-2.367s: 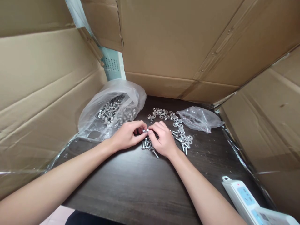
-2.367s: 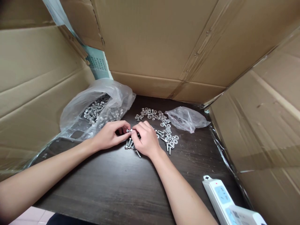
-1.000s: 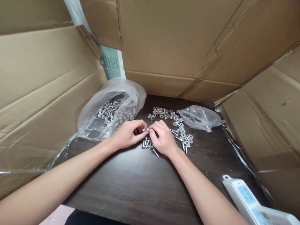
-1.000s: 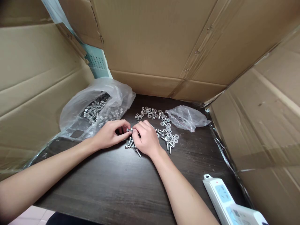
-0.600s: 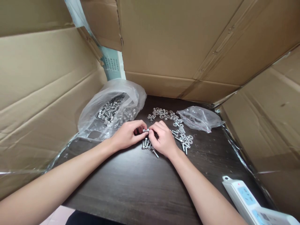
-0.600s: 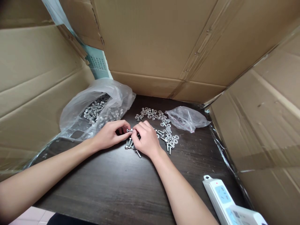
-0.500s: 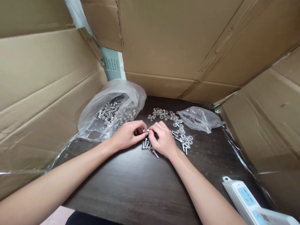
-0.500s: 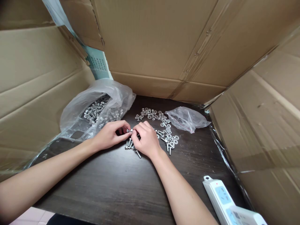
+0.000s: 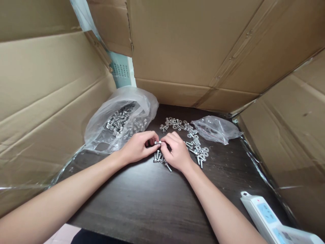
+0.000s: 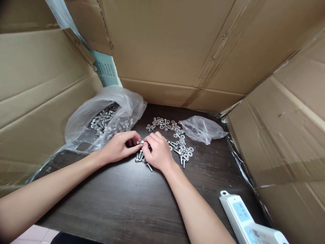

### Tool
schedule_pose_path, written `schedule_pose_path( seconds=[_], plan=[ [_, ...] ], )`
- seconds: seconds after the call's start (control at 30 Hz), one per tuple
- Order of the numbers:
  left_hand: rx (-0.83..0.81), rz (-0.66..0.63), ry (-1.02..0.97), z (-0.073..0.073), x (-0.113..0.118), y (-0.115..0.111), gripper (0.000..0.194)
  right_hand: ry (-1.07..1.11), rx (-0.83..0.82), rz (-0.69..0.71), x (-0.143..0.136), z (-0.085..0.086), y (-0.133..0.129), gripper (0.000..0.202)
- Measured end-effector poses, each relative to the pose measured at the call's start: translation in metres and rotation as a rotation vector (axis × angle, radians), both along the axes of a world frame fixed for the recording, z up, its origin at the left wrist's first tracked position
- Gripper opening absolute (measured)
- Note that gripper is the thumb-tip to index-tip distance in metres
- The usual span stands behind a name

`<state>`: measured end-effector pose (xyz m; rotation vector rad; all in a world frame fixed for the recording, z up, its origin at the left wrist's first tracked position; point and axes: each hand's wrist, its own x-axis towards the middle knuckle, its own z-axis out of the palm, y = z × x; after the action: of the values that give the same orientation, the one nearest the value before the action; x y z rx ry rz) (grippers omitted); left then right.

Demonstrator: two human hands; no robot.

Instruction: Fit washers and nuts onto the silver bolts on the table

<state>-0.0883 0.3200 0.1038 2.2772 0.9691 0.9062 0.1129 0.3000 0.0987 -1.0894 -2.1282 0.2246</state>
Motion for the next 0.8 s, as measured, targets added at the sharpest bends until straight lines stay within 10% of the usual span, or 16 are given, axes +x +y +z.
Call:
schedule_pose_path(
  seconds=[0.8],
  plan=[
    [-0.011, 0.028, -0.002, 0.0011, 0.0029, -0.0008, 0.018, 0.054, -0.036, -0.021, -0.0002, 0.0019, -0.0007, 0.016]
  ],
)
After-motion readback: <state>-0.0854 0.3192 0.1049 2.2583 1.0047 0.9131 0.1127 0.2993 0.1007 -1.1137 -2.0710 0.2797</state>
